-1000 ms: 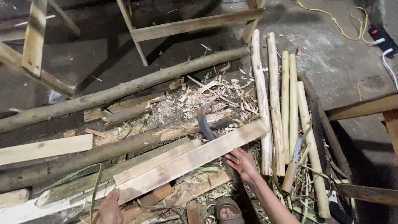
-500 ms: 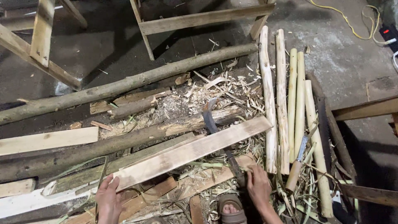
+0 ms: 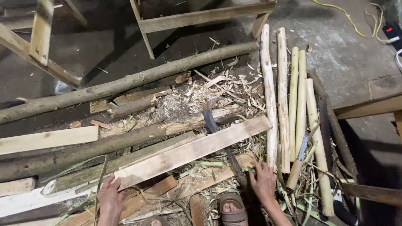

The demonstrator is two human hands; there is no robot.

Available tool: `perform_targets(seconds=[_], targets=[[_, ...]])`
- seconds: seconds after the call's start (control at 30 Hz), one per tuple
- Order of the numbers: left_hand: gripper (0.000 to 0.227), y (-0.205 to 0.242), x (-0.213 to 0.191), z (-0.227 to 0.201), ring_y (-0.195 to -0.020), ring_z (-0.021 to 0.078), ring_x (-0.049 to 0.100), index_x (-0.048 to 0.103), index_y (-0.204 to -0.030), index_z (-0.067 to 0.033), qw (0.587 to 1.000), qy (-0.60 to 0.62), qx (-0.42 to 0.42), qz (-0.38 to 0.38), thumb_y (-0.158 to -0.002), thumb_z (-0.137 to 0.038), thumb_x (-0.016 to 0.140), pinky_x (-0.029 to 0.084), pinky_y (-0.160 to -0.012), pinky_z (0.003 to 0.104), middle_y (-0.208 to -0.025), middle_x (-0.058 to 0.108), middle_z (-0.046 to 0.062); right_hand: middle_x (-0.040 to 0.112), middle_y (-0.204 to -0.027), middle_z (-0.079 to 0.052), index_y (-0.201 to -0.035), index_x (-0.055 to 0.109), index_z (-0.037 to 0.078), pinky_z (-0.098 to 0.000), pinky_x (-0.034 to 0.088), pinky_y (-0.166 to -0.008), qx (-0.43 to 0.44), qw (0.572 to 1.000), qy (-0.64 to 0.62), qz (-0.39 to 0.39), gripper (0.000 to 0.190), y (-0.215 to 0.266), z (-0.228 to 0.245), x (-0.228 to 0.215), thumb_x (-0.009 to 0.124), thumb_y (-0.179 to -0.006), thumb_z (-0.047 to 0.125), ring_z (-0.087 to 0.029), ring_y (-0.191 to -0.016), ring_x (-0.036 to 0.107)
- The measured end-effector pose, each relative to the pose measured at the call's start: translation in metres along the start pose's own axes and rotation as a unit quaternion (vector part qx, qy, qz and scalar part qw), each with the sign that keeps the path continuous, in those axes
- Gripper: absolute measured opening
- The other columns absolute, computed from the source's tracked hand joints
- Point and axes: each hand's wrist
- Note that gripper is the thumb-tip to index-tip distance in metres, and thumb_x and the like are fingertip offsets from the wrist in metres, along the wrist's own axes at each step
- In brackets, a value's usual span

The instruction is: Stripping bark from a wooden branch using a sickle and manipulating the bark strips

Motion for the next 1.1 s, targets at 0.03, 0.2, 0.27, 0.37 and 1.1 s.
perform_targets(seconds=[0.03, 0.2, 0.27, 0.37, 1.1], targets=[[0.037, 0.002, -0.002, -0.004, -0.115, 0.0216, 0.048, 0.053, -0.124, -0.0141, 1.000, -0.003, 0.000, 0.001, -0.089, 0.000, 0.051, 0.034, -0.104, 0.043, -0.126, 0.051, 0.008, 0.059, -0.103, -0.002, -0.115, 0.054, 0.030, -0.0327, 0.044, -0.072, 0.003, 1.000, 0.000, 0.001, 0.040, 0.001, 0.008, -0.008, 0.066, -0.077, 0.025, -0.017, -0.081, 0.055], [0.040, 0.004, -0.008, -0.018, -0.094, 0.0210, 0.059, 0.051, -0.128, -0.0085, 0.994, 0.059, 0.071, 0.050, -0.088, -0.002, 0.053, 0.053, -0.076, 0.028, -0.116, 0.057, 0.010, 0.050, -0.096, -0.002, -0.103, 0.053, 0.019, -0.0321, 0.045, -0.066, -0.019, 0.999, 0.005, 0.025, 0.064, 0.008, 0.023, 0.010, 0.080, -0.058, 0.057, -0.016, -0.079, 0.050], [0.038, 0.009, -0.006, -0.028, -0.096, 0.0224, 0.060, 0.053, -0.124, -0.0090, 0.994, 0.068, 0.073, 0.046, -0.087, -0.001, 0.054, 0.053, -0.077, 0.028, -0.120, 0.057, 0.009, 0.054, -0.090, -0.003, -0.096, 0.058, 0.016, -0.0279, 0.045, -0.063, -0.093, 0.994, -0.040, -0.047, 0.042, 0.004, 0.060, -0.020, 0.075, -0.067, 0.041, -0.015, -0.073, 0.050], [0.032, 0.024, -0.004, -0.044, -0.101, 0.0232, 0.058, 0.053, -0.120, -0.0068, 0.994, 0.076, 0.067, 0.045, -0.089, -0.001, 0.052, 0.053, -0.082, 0.031, -0.124, 0.054, 0.008, 0.056, -0.092, -0.004, -0.101, 0.061, 0.016, -0.0275, 0.043, -0.067, -0.203, 0.970, -0.100, -0.093, 0.024, -0.004, 0.095, -0.020, 0.062, -0.082, 0.029, -0.016, -0.076, 0.048], [0.036, 0.015, -0.002, -0.042, -0.098, 0.0210, 0.059, 0.051, -0.124, -0.0034, 0.992, 0.110, 0.035, 0.047, -0.089, -0.001, 0.049, 0.053, -0.087, 0.027, -0.121, 0.055, 0.011, 0.065, -0.057, -0.003, -0.066, 0.065, 0.007, -0.0236, 0.047, -0.043, -0.109, 0.832, -0.405, 0.363, 0.025, -0.030, 0.066, -0.169, 0.072, -0.074, 0.030, -0.012, -0.045, 0.059]])
Point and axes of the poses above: each hand's wrist, its own y-axis away from the middle knuckle, its own x-axis out of the palm, z = x × y
